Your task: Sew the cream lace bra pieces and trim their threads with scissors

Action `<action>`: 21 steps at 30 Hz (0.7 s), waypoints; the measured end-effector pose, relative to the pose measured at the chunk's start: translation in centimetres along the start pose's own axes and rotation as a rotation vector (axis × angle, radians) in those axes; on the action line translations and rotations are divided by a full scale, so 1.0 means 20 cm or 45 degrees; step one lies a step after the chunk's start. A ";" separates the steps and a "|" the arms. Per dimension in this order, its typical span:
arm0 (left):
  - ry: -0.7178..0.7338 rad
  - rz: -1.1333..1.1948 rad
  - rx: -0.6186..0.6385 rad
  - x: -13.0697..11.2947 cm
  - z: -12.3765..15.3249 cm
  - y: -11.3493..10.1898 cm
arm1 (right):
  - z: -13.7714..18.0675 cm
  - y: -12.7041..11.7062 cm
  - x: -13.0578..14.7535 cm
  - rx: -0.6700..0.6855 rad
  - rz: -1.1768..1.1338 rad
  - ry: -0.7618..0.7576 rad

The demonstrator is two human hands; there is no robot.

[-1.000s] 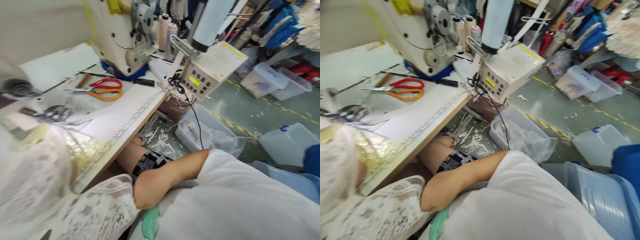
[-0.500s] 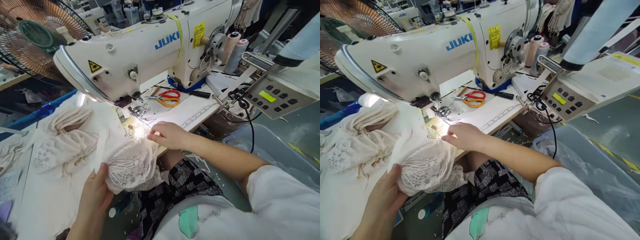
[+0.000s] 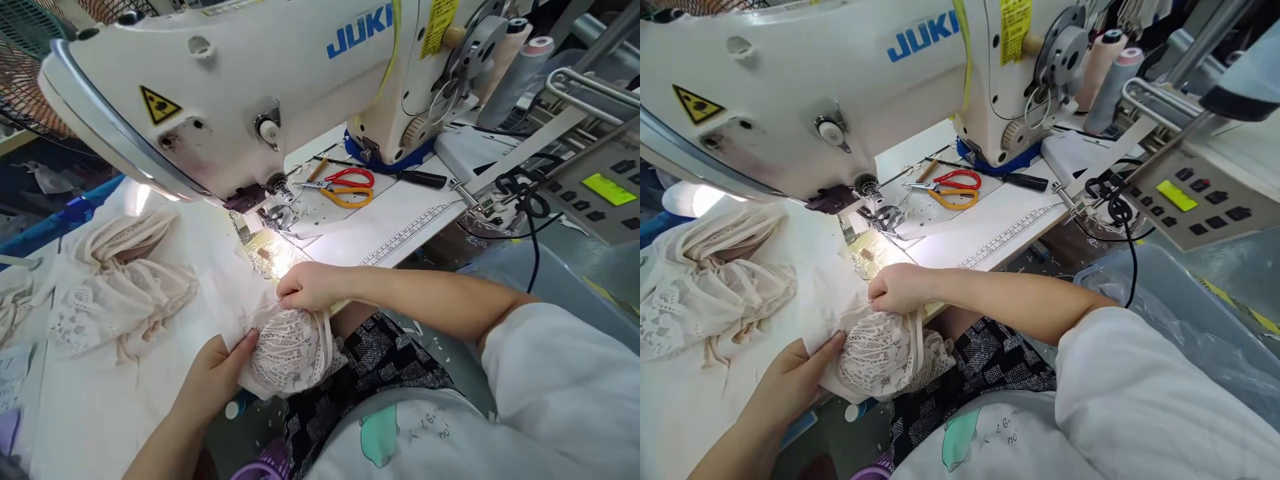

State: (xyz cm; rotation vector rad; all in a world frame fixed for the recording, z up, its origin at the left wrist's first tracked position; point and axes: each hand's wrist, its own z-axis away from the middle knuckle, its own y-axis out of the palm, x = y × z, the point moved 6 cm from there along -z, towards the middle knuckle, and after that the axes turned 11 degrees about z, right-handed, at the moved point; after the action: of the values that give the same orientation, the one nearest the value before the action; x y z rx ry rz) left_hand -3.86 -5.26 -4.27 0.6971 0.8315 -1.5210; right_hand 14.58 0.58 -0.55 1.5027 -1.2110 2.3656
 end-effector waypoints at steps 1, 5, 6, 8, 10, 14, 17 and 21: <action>0.031 -0.080 0.031 -0.02 -0.01 0.01 | -0.01 0.00 0.01 0.016 0.056 -0.022; 0.108 -0.286 0.093 -0.07 -0.01 0.08 | -0.05 0.03 0.02 0.052 0.213 -0.046; 0.133 -0.306 0.081 -0.09 0.00 0.09 | -0.06 0.04 0.02 0.032 0.248 -0.036; 0.187 -0.310 0.036 -0.12 0.01 0.11 | -0.06 0.03 0.01 -0.033 0.306 -0.005; 0.227 -0.273 -0.012 -0.14 0.03 0.14 | -0.03 0.02 0.00 -0.127 0.346 0.041; 0.047 0.209 -0.052 -0.12 0.07 0.22 | 0.08 0.00 -0.02 -0.371 0.453 0.200; -0.115 0.409 -0.008 -0.10 0.08 0.32 | 0.21 -0.01 -0.04 -0.495 0.539 0.335; -0.233 0.489 0.049 -0.11 0.08 0.39 | 0.47 -0.02 -0.13 -0.711 0.561 0.472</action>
State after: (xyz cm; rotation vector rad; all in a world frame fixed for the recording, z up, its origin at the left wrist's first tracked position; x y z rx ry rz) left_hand 4.13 -5.71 -2.38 0.6895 0.4974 -1.2327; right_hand 22.93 -4.62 -0.51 0.6461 -2.0115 2.1037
